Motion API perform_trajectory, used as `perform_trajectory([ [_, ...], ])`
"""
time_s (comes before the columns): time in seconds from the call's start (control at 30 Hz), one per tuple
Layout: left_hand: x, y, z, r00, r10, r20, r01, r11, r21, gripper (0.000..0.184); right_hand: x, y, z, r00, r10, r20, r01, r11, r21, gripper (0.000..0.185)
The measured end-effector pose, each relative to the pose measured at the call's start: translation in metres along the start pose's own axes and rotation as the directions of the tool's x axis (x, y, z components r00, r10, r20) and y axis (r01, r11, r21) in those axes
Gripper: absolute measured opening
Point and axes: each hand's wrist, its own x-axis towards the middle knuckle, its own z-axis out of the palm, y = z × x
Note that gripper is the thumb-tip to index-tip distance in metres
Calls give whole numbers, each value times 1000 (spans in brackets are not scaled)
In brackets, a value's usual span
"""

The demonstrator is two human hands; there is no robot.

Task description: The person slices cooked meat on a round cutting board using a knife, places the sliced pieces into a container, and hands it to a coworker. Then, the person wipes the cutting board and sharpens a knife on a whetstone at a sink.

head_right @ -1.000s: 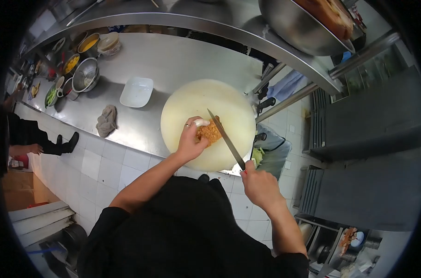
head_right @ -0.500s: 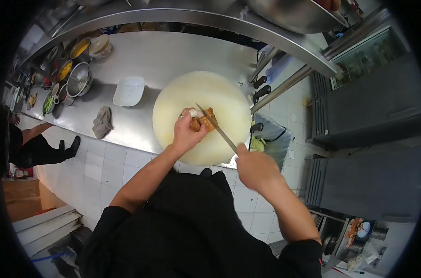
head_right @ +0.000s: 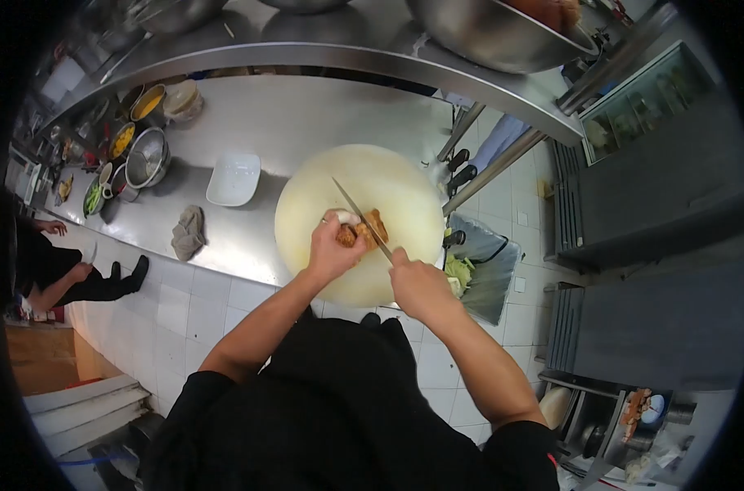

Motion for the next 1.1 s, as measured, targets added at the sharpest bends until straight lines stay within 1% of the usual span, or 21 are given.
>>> perform_trajectory([
  [0.07,-4,2,2,999,36,18,-36,999,-4,32,-29,0,-20,999,32,29,-30,998,-53,24],
  [0.1,-5,4,2,1000,-17,10,17,1000,-17,32,-38,0,-25,996,56,71,-52,997,-62,23],
  [0.13,-3,2,1,1000,-16,12,16,1000,-13,32,-41,0,-26,990,81,113,-73,995,-71,23],
  [0.17,-2,1,2,1000,19,3,-19,999,-27,32,-23,3,-7,990,81,113,-74,995,-67,23],
  [0.23,-5,3,2,998,57,-2,-57,997,-45,32,25,13,48,998,25,-60,-23,999,38,21],
  [0.3,-3,6,-2,998,-21,57,21,1000,-9,34,18,14,39,998,13,-54,-10,999,51,21],
  [0.37,-5,5,-2,998,-22,51,23,1000,-20,34,-5,17,30,999,6,-46,-3,997,71,20],
  [0.43,-4,2,-2,999,-31,37,32,999,-29,34,-39,25,28,1000,27,13,-28,999,32,21],
  [0.5,-8,0,-4,999,39,-13,-39,999,-13,34,-40,30,47,999,40,5,-40,997,59,24],
  [0.57,-12,-1,-7,1000,-1,-8,1,1000,-21,34,-44,40,56,999,50,-10,-49,995,81,26],
  [0.63,-19,-3,-11,999,-40,20,41,999,-20,34,-62,44,55,998,40,39,-42,997,71,29],
  [0.7,-19,-8,-15,999,31,32,-33,997,76,37,-103,58,48,987,114,113,-125,987,97,28],
  [0.73,-20,-8,-18,998,34,43,-38,996,82,37,-125,67,42,979,131,159,-150,982,112,28],
  [0.77,-22,-6,-23,1000,14,28,-17,995,97,43,-145,74,36,967,147,206,-175,977,124,28],
  [0.8,-23,-3,-28,1000,-4,13,2,994,110,49,-158,81,33,968,148,205,-178,974,138,28],
  [0.83,-26,5,-35,1000,5,22,-7,994,112,49,-169,88,31,963,158,219,-190,972,136,28],
  [0.9,-39,23,-51,996,-16,88,-3,977,213,70,-182,86,17,959,169,228,-205,968,143,27],
  [0.93,-43,30,-52,995,-11,96,-10,976,216,70,-184,83,3,950,185,251,-236,953,190,27],
  [1.0,-50,41,-52,978,40,207,-92,964,249,86,-181,71,-23,943,192,272,-261,934,245,26],
  [1.07,-57,25,-43,979,4,205,-65,954,294,87,-175,53,-39,902,363,234,-431,772,467,25],
  [1.1,-59,19,-40,981,-36,193,-30,943,331,89,-171,67,-14,952,305,27,-276,818,504,24],
])
